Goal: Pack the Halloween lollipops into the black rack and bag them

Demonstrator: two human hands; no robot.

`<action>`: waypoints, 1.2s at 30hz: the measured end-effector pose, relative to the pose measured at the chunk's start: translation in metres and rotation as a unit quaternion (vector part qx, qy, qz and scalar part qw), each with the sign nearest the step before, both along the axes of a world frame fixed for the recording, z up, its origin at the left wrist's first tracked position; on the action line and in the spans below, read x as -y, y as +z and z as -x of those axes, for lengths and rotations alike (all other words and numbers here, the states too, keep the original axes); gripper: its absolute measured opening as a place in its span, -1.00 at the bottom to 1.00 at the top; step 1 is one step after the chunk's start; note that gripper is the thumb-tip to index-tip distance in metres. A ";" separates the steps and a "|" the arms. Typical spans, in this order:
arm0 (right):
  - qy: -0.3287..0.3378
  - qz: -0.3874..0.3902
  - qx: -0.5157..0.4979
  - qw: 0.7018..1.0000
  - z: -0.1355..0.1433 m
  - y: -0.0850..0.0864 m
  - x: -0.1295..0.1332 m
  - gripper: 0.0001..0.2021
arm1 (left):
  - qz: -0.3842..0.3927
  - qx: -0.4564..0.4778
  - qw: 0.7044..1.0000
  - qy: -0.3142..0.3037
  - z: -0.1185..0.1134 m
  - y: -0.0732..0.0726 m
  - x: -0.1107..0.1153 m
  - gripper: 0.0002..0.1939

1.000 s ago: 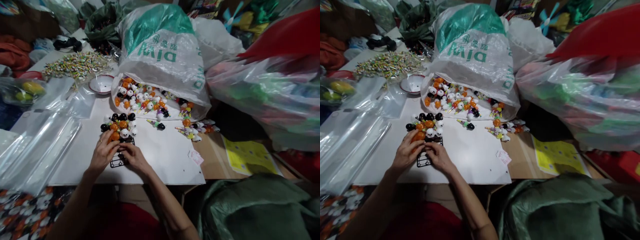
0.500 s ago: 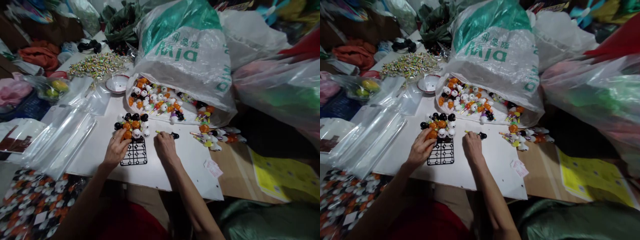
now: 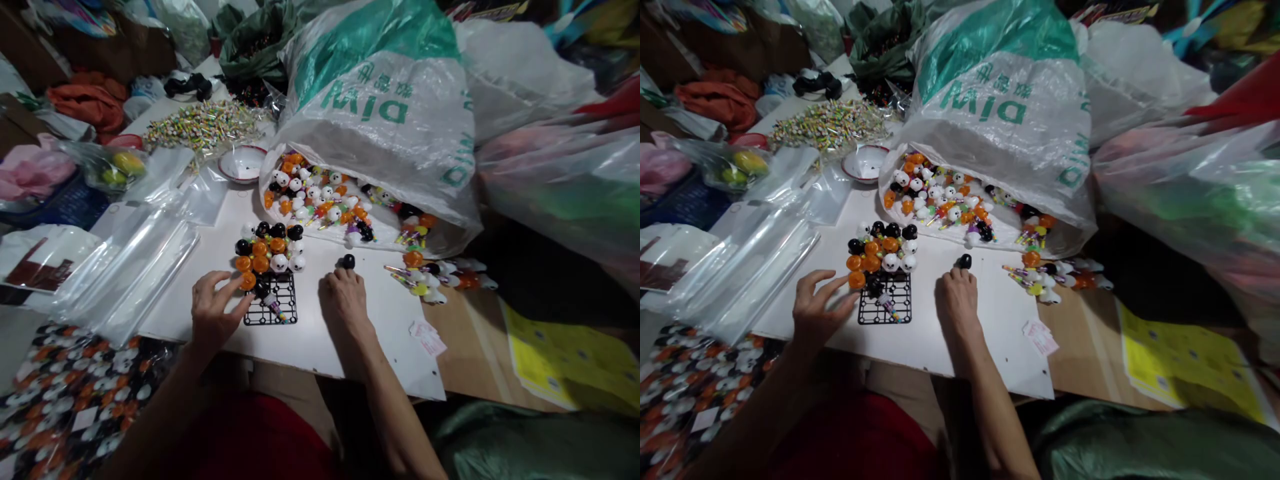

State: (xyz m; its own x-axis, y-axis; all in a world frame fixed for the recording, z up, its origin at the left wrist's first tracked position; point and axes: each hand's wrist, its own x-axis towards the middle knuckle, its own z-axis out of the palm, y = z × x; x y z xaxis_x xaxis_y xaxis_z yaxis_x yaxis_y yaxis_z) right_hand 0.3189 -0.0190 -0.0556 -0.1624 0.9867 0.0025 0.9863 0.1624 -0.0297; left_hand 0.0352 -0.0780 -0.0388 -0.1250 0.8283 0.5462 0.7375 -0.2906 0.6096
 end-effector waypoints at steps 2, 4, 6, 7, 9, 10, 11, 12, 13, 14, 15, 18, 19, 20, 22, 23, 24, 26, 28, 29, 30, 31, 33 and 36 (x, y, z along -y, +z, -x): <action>-0.007 -0.022 -0.036 0.999 0.001 -0.001 0.027 -0.73 | 0.019 0.005 1.000 -0.008 0.004 -0.007 0.009 -0.82; -0.012 -0.023 -0.091 0.995 0.017 0.000 0.047 -0.71 | 0.047 0.019 0.999 -0.010 0.007 -0.018 0.014 -0.85; -0.003 0.013 -0.133 0.991 0.046 0.001 0.057 -0.76 | 0.091 0.042 0.995 0.001 0.011 -0.032 0.012 -0.81; 0.001 0.044 -0.139 0.989 0.061 0.002 0.059 -0.78 | 0.118 0.054 0.992 0.006 0.012 -0.039 0.008 -0.78; -0.005 0.107 -0.131 0.986 0.086 0.002 0.062 -0.81 | 0.175 0.063 0.982 -0.004 0.013 -0.051 -0.003 -0.77; -0.009 0.130 -0.128 0.983 0.092 0.002 0.063 -0.82 | 0.197 0.061 0.978 -0.018 0.012 -0.056 -0.009 -0.78; -0.004 0.143 -0.136 0.980 0.093 0.001 0.064 -0.83 | 0.214 0.057 0.975 -0.034 0.012 -0.059 -0.015 -0.81; 0.010 0.151 -0.160 0.975 0.091 -0.001 0.066 -0.84 | 0.225 0.055 0.971 -0.049 0.011 -0.062 -0.021 -0.83; 0.028 0.154 -0.199 0.967 0.086 -0.003 0.068 -0.86 | 0.235 0.055 0.969 -0.061 0.010 -0.064 -0.025 -0.85; 0.042 0.152 -0.250 0.955 0.080 -0.005 0.069 -0.88 | 0.243 0.057 0.966 -0.067 0.009 -0.065 -0.028 -0.86; 0.048 0.144 -0.308 0.939 0.075 -0.009 0.068 -0.89 | 0.252 0.059 0.964 -0.067 0.008 -0.066 -0.030 -0.87; 0.009 0.078 -0.472 0.878 0.078 -0.025 0.057 -0.85 | 0.278 0.036 0.959 -0.050 0.006 -0.066 -0.030 -0.85; -0.006 0.050 -0.508 0.860 0.084 -0.031 0.050 -0.84 | 0.281 0.026 0.958 -0.045 0.006 -0.066 -0.030 -0.84; -0.013 0.028 -0.530 0.847 0.092 -0.038 0.042 -0.83 | 0.283 0.017 0.958 -0.042 0.005 -0.065 -0.029 -0.83; -0.010 0.013 -0.532 0.847 0.107 -0.049 0.027 -0.86 | 0.285 0.007 0.958 -0.042 0.005 -0.066 -0.029 -0.83; -0.003 0.015 -0.516 0.857 0.111 -0.052 0.022 -0.88 | 0.284 0.003 0.958 -0.045 0.004 -0.066 -0.029 -0.83; 0.004 0.019 -0.493 0.870 0.114 -0.054 0.019 -0.89 | 0.280 0.000 0.959 -0.048 0.004 -0.068 -0.029 -0.83; 0.028 0.034 -0.447 0.894 0.113 -0.053 0.018 -0.89 | 0.264 -0.004 0.963 -0.052 0.002 -0.072 -0.029 -0.84; 0.063 0.057 -0.395 0.915 0.109 -0.047 0.023 -0.80 | 0.244 -0.008 0.968 -0.052 0.001 -0.079 -0.028 -0.86; 0.075 0.071 -0.363 0.926 0.108 -0.044 0.026 -0.76 | 0.237 -0.011 0.970 -0.053 0.000 -0.083 -0.027 -0.87; 0.081 0.085 -0.328 0.937 0.108 -0.040 0.028 -0.72 | 0.230 -0.013 0.971 -0.057 0.000 -0.087 -0.027 -0.88; 0.078 0.099 -0.295 0.947 0.109 -0.036 0.029 -0.70 | 0.225 -0.015 0.972 -0.063 0.000 -0.091 -0.026 -0.89; 0.053 0.124 -0.242 0.961 0.115 -0.028 0.028 -0.69 | 0.220 -0.015 0.973 -0.068 0.002 -0.096 -0.026 -0.88; 0.022 0.157 -0.202 0.966 0.126 -0.017 0.018 -0.67 | 0.238 -0.019 0.969 -0.060 0.007 -0.100 -0.030 -0.84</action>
State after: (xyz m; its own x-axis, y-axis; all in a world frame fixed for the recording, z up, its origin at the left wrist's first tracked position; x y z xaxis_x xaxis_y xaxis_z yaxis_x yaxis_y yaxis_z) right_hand 0.1928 -0.0374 -0.0722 -0.2528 0.9415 -0.2229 0.8758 0.1248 -0.4663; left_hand 0.0283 -0.0484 -0.1384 0.0011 0.9949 0.1007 0.7400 -0.0685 0.6691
